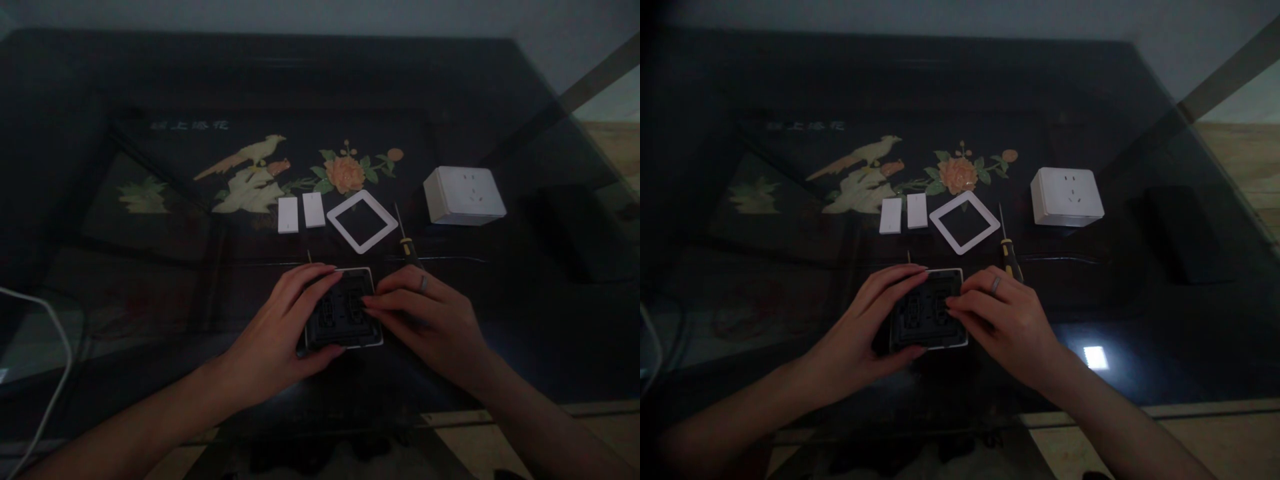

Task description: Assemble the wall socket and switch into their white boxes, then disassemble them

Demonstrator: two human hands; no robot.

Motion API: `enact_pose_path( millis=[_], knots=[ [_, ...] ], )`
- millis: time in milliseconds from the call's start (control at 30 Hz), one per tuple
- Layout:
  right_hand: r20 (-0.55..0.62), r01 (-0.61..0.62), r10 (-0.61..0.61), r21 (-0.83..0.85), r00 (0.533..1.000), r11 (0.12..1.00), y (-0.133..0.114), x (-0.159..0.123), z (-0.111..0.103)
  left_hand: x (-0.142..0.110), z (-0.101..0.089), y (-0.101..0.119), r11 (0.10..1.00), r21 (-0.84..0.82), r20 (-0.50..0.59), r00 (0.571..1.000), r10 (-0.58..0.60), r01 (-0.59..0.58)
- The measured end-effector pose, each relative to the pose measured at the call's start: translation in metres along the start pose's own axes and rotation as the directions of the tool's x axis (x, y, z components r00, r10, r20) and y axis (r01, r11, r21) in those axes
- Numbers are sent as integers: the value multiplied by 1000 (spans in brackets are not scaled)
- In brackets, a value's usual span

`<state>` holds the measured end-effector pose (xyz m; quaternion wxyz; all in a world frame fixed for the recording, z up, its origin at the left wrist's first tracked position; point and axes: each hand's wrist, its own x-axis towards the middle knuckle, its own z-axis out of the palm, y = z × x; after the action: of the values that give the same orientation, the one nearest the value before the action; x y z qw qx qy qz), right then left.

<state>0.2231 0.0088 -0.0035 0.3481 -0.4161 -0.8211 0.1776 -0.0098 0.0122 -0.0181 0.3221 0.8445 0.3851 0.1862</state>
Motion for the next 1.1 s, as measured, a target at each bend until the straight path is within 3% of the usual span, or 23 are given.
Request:
enact_pose_path(
  millis=[367,700,1100],
  knots=[
    [29,1,0,-6,1000,1000,1,0,-3,0,0,0,1000,-5,-6,1000,7,-7],
    [60,80,-75,-80,995,994,3,-2,-4,1,0,0,1000,5,-4,1000,-3,3],
    [23,94,-91,-169,996,981,4,-3,1,0,-1,0,1000,9,6,1000,0,0]
  ],
)
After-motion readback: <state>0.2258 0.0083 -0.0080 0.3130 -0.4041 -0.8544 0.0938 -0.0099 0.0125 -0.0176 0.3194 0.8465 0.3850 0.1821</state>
